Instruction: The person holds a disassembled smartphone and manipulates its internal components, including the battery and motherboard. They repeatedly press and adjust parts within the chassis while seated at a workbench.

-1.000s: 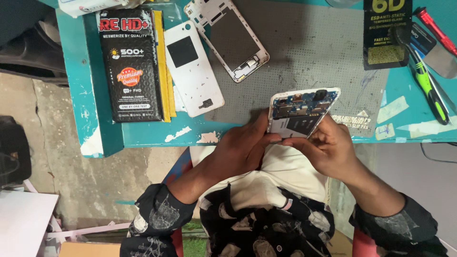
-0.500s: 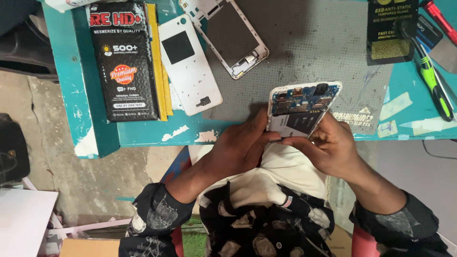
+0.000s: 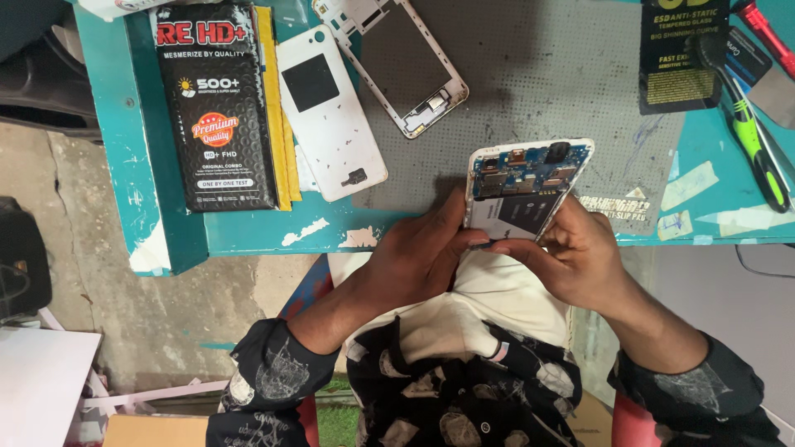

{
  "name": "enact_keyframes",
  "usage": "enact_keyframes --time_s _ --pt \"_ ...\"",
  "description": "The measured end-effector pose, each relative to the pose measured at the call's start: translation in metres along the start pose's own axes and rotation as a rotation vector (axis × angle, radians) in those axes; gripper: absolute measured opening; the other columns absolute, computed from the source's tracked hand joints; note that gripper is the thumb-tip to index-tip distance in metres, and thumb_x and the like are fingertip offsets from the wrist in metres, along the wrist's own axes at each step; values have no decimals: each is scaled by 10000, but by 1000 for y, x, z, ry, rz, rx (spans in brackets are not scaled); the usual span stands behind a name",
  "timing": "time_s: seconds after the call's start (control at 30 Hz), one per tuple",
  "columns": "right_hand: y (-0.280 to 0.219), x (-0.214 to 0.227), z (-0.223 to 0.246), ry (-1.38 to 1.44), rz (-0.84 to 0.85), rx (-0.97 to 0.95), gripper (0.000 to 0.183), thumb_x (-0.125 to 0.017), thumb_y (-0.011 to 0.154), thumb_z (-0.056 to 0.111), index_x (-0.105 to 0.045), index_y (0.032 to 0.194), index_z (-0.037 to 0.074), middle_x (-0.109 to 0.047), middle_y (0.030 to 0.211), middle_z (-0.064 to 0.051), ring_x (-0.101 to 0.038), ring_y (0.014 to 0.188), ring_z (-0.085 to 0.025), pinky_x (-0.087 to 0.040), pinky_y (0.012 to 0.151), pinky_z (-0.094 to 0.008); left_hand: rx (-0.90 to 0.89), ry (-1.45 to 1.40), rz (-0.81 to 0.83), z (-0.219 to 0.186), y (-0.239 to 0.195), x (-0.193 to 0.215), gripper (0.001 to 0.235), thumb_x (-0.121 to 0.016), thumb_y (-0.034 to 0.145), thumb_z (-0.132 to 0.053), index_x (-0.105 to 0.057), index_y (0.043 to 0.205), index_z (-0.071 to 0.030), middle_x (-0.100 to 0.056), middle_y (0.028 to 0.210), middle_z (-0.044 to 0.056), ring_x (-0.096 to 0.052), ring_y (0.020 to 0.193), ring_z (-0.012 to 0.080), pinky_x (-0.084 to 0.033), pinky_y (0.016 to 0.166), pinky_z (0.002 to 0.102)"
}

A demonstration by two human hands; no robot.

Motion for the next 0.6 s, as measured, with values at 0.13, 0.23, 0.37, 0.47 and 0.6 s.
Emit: enact_keyframes --time_s 0.13,0.23,0.37,0.47,0.6 --pt "0 0 -1 -13 0 -12 535 -696 901 -122 -488 1387 -38 -723 1229 -159 -714 1135 -177 -626 975 -290 4 -8 6 0 -1 -1 614 -695 983 82 -354 1491 116 -691 1118 297 -769 992 369 -627 797 389" --pt "1 0 0 14 -1 -6 547 -691 898 -127 -478 1394 -40 -710 1245 -164 -699 1153 -179 -615 988 -296 4 3 3 1 -1 0 620 -708 979 81 -358 1491 114 -690 1116 297 -770 982 365 -625 794 391" --pt "0 1 -1 -9 -3 -17 541 -691 897 -132 -488 1389 -39 -716 1238 -161 -705 1140 -177 -617 976 -292 -7 9 -2 -1 0 0 631 -694 967 96 -352 1496 118 -690 1111 293 -765 979 372 -625 792 393" --pt "1 1 1 -26 -13 -19 529 -690 894 -141 -500 1378 -39 -723 1227 -165 -720 1117 -182 -626 959 -290 4 11 -1 -2 2 2 629 -697 967 89 -363 1499 115 -694 1099 278 -763 955 369 -619 770 395" --pt "1 -1 2 43 -19 -63 526 -658 894 -157 -487 1380 -53 -720 1211 -176 -730 1091 -194 -625 946 -285 25 46 -14 -2 1 2 642 -754 970 35 -389 1494 106 -701 1018 247 -748 873 358 -593 717 409"
Point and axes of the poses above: each hand's wrist, its own y-axis towards the middle knuckle, its own x-axis out of the back of the hand, z = x × y, the point moved 9 cm from there along y, towards the middle knuckle
